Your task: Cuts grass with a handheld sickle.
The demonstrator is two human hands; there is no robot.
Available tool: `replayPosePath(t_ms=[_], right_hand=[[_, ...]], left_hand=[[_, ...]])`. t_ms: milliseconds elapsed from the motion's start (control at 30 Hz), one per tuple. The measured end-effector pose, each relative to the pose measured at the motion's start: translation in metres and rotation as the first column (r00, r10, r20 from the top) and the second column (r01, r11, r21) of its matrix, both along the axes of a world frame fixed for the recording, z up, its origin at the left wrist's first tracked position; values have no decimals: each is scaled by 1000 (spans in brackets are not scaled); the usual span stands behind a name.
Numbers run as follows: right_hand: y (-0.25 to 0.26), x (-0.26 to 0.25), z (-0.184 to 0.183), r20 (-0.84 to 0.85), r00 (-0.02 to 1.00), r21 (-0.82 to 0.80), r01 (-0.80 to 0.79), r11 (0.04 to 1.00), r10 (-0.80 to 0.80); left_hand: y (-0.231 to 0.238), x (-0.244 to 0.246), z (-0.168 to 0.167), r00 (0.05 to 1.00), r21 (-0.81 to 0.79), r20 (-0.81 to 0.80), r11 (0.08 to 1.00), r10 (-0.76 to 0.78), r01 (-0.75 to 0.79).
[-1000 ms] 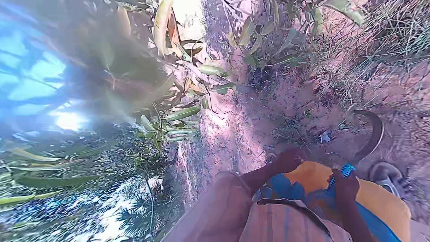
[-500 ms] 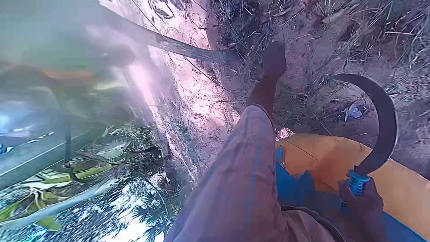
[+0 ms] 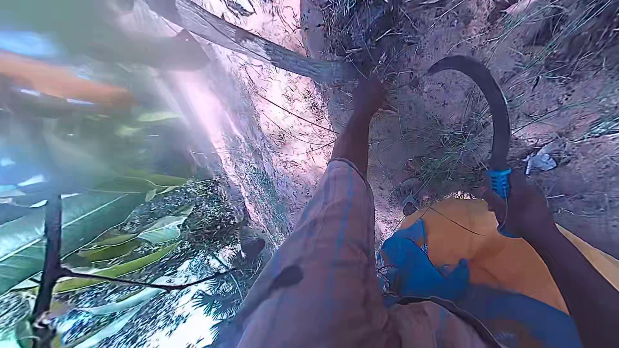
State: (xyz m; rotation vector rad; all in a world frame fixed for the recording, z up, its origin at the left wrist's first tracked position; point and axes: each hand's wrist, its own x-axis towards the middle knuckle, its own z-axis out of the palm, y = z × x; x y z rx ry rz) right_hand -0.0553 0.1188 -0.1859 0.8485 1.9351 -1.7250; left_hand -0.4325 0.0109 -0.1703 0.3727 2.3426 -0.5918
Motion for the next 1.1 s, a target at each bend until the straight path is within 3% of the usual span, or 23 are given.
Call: replayPosePath(t_ms=[133, 233, 300, 400, 467, 533, 600, 667, 733, 800, 867, 1000, 1067, 1100], right_hand=[[-6, -84, -6, -72, 997, -40, -27, 999, 24], [-13, -122, -22, 19, 980, 26, -196, 980, 196], [-20, -87, -45, 83, 957, 136, -288, 948, 279], [-25, 19, -55, 161, 948, 252, -308, 917, 275], [-28, 81, -41, 212, 952, 241, -271, 932, 222], [-21, 86, -21, 191, 964, 233, -229, 945, 187], [-12, 46, -8, 46, 985, 260, -172, 950, 166], [1, -28, -1, -10, 980, 247, -190, 950, 199], [5, -99, -3, 17, 961, 202, -273, 941, 275], [-5, -121, -22, 93, 929, 163, -369, 915, 358], [-14, -82, -42, 204, 897, 124, -421, 899, 392], [-18, 71, -51, 228, 911, 201, -390, 898, 344], [-11, 100, -37, 204, 927, 240, -360, 902, 315], [-9, 92, -29, 155, 941, 256, -332, 908, 301]], left_hand=[[-4, -4, -4, 996, 122, -2, 988, 93, -92], [-19, -8, -8, 991, 187, 28, 973, 133, -136], [-39, -4, -13, 990, 165, 41, 977, 132, -137], [-52, 7, -11, 994, 94, 82, 992, 73, -81], [-61, 24, -19, 987, 107, 127, 988, 95, -109], [-60, 30, -23, 980, 131, 140, 978, 141, -160], [-56, 29, -17, 976, 116, 141, 977, 164, -180], [-57, 24, -18, 981, 128, 127, 979, 145, -161], [-62, 20, -20, 986, 139, 115, 981, 123, -139], [-65, 21, -21, 987, 126, 116, 984, 112, -126], [-70, 31, -22, 987, 86, 135, 991, 89, -101], [-110, 69, -11, 966, -39, 242, 996, 92, -85], [-112, 90, -11, 958, -73, 251, 989, 141, -126], [-112, 97, -12, 957, -58, 228, 984, 178, -169]])
